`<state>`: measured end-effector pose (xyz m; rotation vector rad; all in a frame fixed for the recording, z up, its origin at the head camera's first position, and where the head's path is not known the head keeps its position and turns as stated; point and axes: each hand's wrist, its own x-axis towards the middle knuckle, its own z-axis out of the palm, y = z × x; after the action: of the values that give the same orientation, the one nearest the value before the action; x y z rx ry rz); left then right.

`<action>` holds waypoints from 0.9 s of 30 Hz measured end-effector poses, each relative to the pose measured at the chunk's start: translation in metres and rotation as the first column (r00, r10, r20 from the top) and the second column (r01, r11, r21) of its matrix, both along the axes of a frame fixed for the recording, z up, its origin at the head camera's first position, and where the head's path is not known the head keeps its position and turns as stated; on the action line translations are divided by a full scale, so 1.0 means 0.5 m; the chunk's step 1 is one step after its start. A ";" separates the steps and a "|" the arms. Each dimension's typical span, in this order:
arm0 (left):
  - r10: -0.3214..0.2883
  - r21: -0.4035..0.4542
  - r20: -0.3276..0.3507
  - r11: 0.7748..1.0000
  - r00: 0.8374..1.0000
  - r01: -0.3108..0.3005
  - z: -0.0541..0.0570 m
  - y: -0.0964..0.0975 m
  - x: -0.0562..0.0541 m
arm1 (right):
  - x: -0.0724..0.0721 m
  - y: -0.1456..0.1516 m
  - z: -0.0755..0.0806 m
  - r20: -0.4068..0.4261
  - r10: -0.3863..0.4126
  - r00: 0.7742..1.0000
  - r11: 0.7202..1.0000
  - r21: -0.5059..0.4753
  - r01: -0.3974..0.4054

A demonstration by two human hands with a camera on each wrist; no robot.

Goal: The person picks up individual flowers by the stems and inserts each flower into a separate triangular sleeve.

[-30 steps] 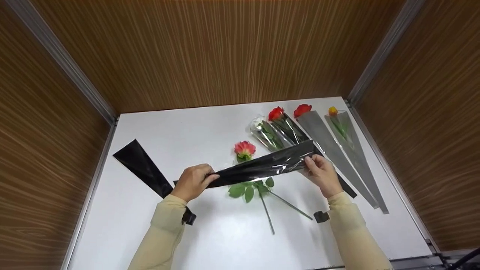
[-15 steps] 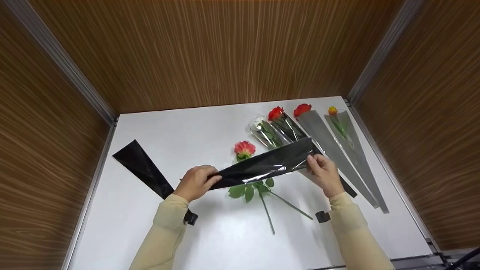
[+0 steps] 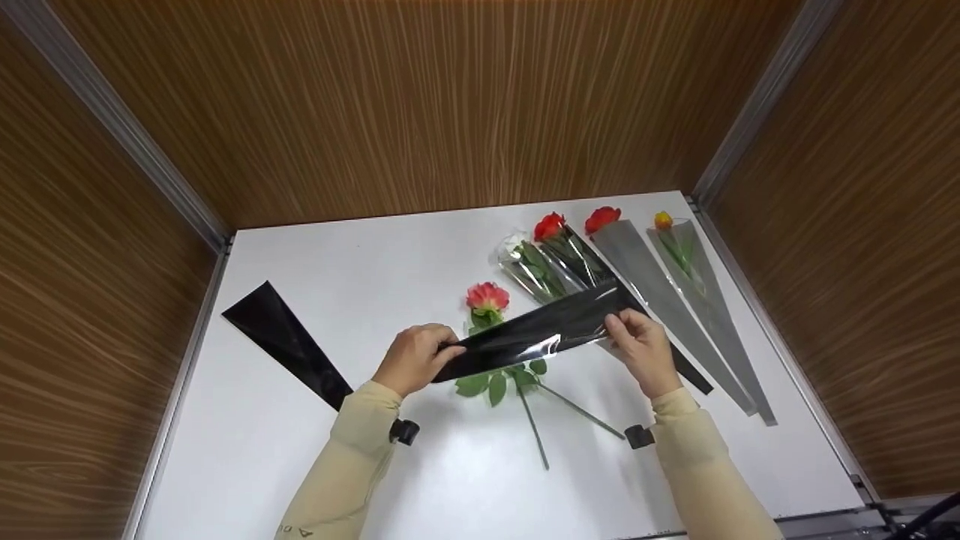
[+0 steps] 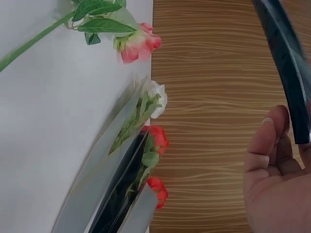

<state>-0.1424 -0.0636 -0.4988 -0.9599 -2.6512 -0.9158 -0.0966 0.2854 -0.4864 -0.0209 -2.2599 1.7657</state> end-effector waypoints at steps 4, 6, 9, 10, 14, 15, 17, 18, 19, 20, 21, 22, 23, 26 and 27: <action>-0.039 0.004 0.005 0.999 0.999 0.039 0.004 -0.003 -0.005 | -0.001 0.006 0.004 -0.020 -0.006 1.000 0.999 0.043 0.007; -0.053 0.008 0.016 0.999 0.998 0.053 0.005 -0.005 -0.007 | -0.001 0.007 0.005 -0.023 -0.002 1.000 0.998 0.055 0.003; -0.065 0.001 0.039 0.998 0.997 0.065 0.006 -0.007 -0.010 | -0.001 0.009 0.005 -0.021 0.008 1.000 0.999 0.054 -0.006; -0.067 -0.002 0.041 0.998 0.997 0.067 0.005 -0.008 -0.011 | -0.001 0.010 0.005 -0.019 0.011 1.000 0.998 0.057 -0.010; -0.067 -0.010 0.034 0.998 0.997 0.067 0.006 -0.008 -0.014 | 0.002 0.014 0.009 -0.020 0.016 1.000 0.998 0.057 -0.015; -0.063 -0.009 0.025 0.998 0.998 0.063 0.006 -0.007 -0.015 | 0.003 0.015 0.011 -0.023 0.012 1.000 0.999 0.052 -0.011; -0.050 -0.007 0.020 0.999 0.999 0.050 0.006 -0.003 -0.014 | 0.002 0.014 0.012 -0.041 -0.002 0.999 1.000 0.025 0.003; -0.043 -0.006 0.020 0.999 0.999 0.043 0.006 -0.001 -0.013 | 0.002 0.013 0.013 -0.052 -0.011 0.999 1.000 0.009 0.012; -0.036 -0.004 0.025 0.999 0.999 0.036 0.006 0.002 -0.013 | 0.002 0.013 0.014 -0.067 -0.023 0.998 1.000 -0.006 0.022; -0.027 0.002 0.033 1.000 0.999 0.027 0.005 0.004 -0.011 | 0.002 0.012 0.014 -0.082 -0.039 0.996 0.999 -0.019 0.037; -0.024 0.009 0.040 1.000 0.999 0.024 0.004 0.007 -0.010 | 0.002 0.011 0.014 -0.098 -0.054 0.994 0.998 -0.029 0.052; -0.022 0.018 0.048 1.000 0.999 0.021 0.003 0.009 -0.008 | 0.002 0.010 0.014 -0.114 -0.069 0.991 0.997 -0.036 0.065; -0.022 0.028 0.053 0.999 0.998 0.021 0.003 0.011 -0.006 | 0.002 0.008 0.014 -0.129 -0.081 0.988 0.996 -0.041 0.076; -0.022 0.055 0.043 0.998 0.999 0.020 0.001 0.017 -0.003 | 0.002 0.005 0.014 -0.161 -0.108 0.981 0.994 -0.037 0.103; -0.024 0.063 0.030 0.998 0.999 0.022 0.001 0.018 -0.003 | 0.002 0.004 0.014 -0.166 -0.112 0.980 0.994 -0.035 0.107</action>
<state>-0.1438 -0.0543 -0.4985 -0.9716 -2.6250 -1.0197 -0.0955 0.2875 -0.4796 -0.0011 -2.0764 1.6740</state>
